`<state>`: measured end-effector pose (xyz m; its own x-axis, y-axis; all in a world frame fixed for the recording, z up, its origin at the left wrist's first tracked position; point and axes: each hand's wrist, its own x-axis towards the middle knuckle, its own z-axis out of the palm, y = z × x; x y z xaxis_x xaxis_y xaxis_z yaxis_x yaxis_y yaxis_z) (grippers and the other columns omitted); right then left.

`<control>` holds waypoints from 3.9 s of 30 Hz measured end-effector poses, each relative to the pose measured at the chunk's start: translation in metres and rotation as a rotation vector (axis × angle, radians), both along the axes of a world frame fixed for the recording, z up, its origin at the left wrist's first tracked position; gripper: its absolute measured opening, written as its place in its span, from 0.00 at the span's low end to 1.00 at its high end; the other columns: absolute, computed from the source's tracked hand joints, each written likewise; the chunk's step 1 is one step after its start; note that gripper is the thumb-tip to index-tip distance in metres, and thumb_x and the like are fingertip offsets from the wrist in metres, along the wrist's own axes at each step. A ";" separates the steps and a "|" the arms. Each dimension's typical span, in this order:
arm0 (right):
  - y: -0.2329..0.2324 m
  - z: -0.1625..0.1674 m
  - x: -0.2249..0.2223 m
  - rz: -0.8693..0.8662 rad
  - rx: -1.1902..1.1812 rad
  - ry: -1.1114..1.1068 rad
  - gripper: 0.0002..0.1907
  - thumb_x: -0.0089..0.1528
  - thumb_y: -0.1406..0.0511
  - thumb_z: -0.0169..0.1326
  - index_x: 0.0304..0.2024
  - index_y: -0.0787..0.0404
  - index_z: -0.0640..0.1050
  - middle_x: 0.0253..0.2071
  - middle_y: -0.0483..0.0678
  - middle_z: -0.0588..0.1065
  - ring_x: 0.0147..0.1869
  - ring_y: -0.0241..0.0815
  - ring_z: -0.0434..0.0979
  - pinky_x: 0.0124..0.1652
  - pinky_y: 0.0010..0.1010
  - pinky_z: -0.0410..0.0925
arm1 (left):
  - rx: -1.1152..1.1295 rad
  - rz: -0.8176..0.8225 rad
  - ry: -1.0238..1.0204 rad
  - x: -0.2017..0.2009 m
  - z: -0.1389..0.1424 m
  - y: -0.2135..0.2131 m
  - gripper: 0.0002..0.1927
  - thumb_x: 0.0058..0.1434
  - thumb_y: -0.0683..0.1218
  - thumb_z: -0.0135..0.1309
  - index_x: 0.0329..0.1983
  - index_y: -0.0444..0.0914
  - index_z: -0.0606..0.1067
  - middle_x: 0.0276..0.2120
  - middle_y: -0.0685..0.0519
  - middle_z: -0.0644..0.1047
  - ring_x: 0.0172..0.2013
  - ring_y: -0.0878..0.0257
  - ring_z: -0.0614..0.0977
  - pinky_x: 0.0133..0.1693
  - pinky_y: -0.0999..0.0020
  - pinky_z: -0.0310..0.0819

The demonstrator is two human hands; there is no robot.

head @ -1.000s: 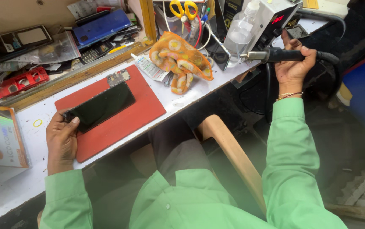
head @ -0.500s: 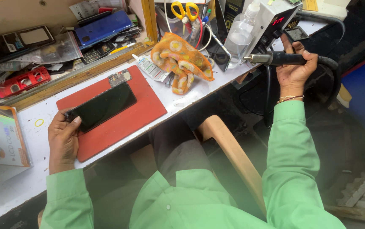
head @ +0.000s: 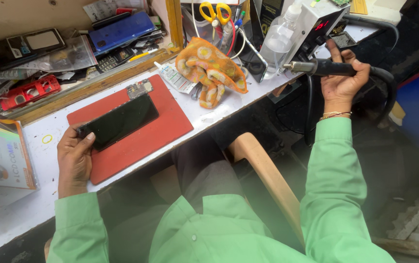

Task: The person removes a screen protector from a smartphone, cleans the device with a cloth, and uses a heat gun to warm the screen. The person then disassembles the phone, removes the motherboard, and places it on the workbench.

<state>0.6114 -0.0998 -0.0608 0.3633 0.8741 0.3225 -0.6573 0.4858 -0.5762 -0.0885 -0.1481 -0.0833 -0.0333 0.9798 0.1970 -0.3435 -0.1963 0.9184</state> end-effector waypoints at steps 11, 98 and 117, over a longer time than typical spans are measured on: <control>-0.111 0.058 -0.117 0.060 0.086 -0.233 0.23 0.68 0.55 0.57 0.53 0.68 0.76 0.53 0.65 0.76 0.45 0.53 0.82 0.46 0.37 0.77 | 0.034 -0.005 -0.044 -0.004 -0.006 0.000 0.13 0.68 0.33 0.52 0.56 0.28 0.74 0.48 0.47 0.78 0.49 0.61 0.79 0.56 0.67 0.73; -0.167 0.072 -0.438 -0.146 0.423 -1.188 0.21 0.59 0.69 0.66 0.54 0.69 0.77 0.53 0.60 0.78 0.56 0.51 0.84 0.56 0.35 0.78 | -0.052 -0.042 -0.112 0.002 -0.018 0.011 0.18 0.72 0.53 0.47 0.51 0.35 0.77 0.40 0.50 0.82 0.40 0.63 0.83 0.45 0.67 0.79; -0.159 0.049 -0.455 -0.208 0.409 -1.168 0.22 0.60 0.69 0.67 0.55 0.67 0.78 0.54 0.60 0.78 0.56 0.51 0.84 0.54 0.35 0.79 | -0.051 -0.024 -0.059 0.003 -0.006 0.004 0.18 0.72 0.52 0.46 0.52 0.34 0.77 0.42 0.49 0.82 0.41 0.61 0.84 0.46 0.67 0.79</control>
